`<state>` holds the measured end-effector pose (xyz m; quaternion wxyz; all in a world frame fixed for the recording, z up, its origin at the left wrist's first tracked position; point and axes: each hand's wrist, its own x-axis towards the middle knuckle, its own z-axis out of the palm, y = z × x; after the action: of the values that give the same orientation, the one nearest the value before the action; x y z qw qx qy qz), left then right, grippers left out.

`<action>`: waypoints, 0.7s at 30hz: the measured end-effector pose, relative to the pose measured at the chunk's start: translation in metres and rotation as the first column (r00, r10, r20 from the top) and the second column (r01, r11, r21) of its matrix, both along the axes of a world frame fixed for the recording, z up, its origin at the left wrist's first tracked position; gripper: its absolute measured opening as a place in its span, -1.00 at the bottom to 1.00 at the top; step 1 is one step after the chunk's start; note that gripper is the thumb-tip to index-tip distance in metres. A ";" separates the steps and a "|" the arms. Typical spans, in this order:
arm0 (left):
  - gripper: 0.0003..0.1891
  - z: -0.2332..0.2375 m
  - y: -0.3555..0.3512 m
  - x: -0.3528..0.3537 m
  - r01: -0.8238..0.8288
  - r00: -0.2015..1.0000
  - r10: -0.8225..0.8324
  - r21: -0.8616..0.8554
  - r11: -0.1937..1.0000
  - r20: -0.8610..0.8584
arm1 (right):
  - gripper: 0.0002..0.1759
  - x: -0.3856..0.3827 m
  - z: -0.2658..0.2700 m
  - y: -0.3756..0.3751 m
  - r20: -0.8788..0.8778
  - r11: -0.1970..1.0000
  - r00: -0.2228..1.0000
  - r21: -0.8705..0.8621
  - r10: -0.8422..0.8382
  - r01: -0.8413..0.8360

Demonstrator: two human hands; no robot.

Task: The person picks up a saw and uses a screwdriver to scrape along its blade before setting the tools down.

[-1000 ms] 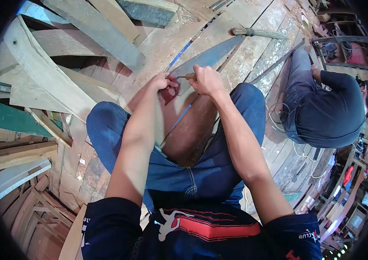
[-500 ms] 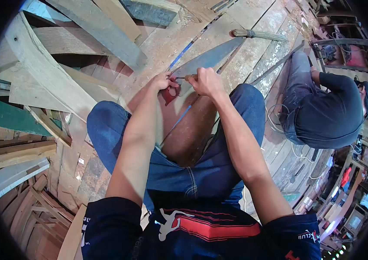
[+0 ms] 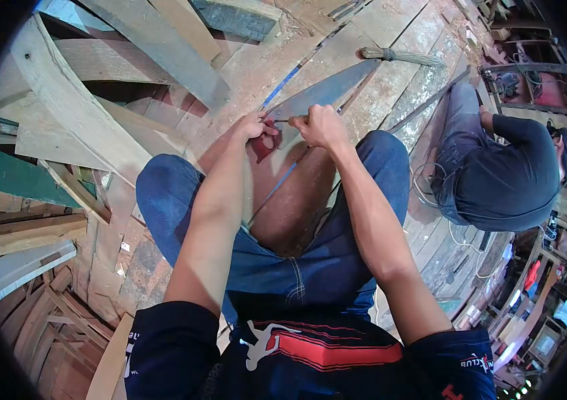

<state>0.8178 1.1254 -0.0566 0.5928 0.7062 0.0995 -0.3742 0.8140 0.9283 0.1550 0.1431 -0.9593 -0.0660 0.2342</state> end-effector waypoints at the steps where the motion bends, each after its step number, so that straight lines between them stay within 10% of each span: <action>1: -0.46 0.002 0.000 0.000 0.007 1.000 -0.007 0.022 1.000 0.000 | -0.50 0.000 -0.003 -0.001 0.006 1.000 1.000 0.000 -0.009 0.009; 21: -0.46 -0.009 0.002 0.001 -0.029 0.999 0.028 -0.055 0.998 -0.028 | -0.42 0.014 -0.008 -0.012 -0.093 0.971 0.971 0.076 -0.220 0.227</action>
<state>0.8190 1.1269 -0.0660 0.6160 0.6829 0.1073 -0.3777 0.8276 0.9166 0.1465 0.2126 -0.9429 0.0386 0.2534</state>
